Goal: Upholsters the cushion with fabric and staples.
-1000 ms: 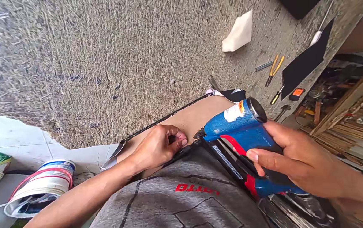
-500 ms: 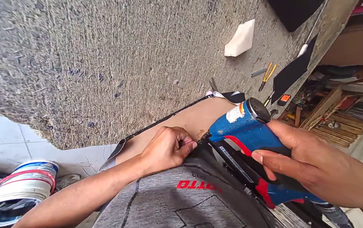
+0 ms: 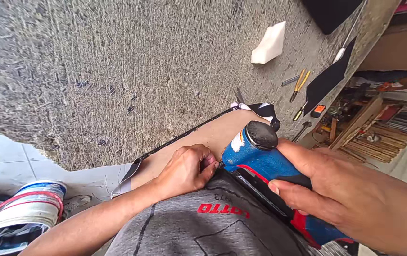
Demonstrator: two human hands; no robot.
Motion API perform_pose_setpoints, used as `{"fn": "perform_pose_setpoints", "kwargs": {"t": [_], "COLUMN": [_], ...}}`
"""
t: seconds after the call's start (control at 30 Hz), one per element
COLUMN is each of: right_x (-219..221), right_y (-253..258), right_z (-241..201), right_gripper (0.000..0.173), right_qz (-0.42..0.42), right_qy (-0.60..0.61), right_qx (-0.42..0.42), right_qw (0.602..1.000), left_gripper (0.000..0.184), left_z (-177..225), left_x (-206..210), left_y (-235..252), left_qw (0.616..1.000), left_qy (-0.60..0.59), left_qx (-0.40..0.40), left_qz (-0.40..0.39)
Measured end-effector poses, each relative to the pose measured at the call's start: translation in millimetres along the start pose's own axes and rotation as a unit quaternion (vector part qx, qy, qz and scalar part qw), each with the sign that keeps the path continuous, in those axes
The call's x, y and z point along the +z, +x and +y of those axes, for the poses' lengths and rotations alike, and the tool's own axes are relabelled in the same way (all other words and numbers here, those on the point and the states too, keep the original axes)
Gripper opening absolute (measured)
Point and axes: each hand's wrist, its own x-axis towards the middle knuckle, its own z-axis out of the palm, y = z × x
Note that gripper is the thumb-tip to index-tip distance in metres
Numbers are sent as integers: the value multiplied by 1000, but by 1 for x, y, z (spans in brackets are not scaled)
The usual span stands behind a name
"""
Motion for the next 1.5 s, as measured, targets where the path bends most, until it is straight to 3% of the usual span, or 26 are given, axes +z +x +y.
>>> {"fn": "perform_pose_setpoints", "kwargs": {"t": [0.23, 0.43, 0.53, 0.87, 0.97, 1.07, 1.2, 1.33, 1.4, 1.47, 1.5], "right_x": [-4, -19, -21, -10, -3, 2, 1, 0, -13, -43, -62], "right_y": [10, 21, 21, 20, 16, 27, 103, 181, 178, 165, 166], "right_z": [-15, -19, -15, -20, -19, 0, 41, 62, 80, 110, 126], "right_gripper": [26, 24, 25, 24, 26, 31, 58, 59, 57, 52, 56], "right_qz": [-17, -86, -86, -79, 11, 187, 320, 337, 378, 475, 479], "right_qy": [-36, 18, 57, 11, -75, -234, -318, -233, -168, -130, -91], "right_qx": [15, 70, 50, 36, -7, -87, -32, 16, 11, 22, 45], "right_qw": [999, 994, 993, 996, 997, 950, 892, 912, 910, 870, 872], "left_gripper": [22, 21, 21, 21, 22, 24, 27, 34, 37, 32, 29], "left_z": [-4, -5, -6, -10, -10, -13, -14, -7, -3, 1, 5], "left_x": [1, 1, -2, -1, -5, -6, -2, 6, 7, 8, 7], "left_y": [-1, -2, -2, -3, -2, 2, 14, 22, 20, 18, 21], "left_qw": [1000, 999, 999, 999, 999, 999, 995, 989, 989, 982, 977], "left_qy": [-7, 11, 8, 2, 14, 41, 98, 133, 136, 169, 192], "left_qx": [19, 29, 24, 1, -19, -30, -6, 56, 65, 83, 93], "left_qz": [24, 39, 39, 42, 32, 17, 21, 20, -11, -19, -10]}}
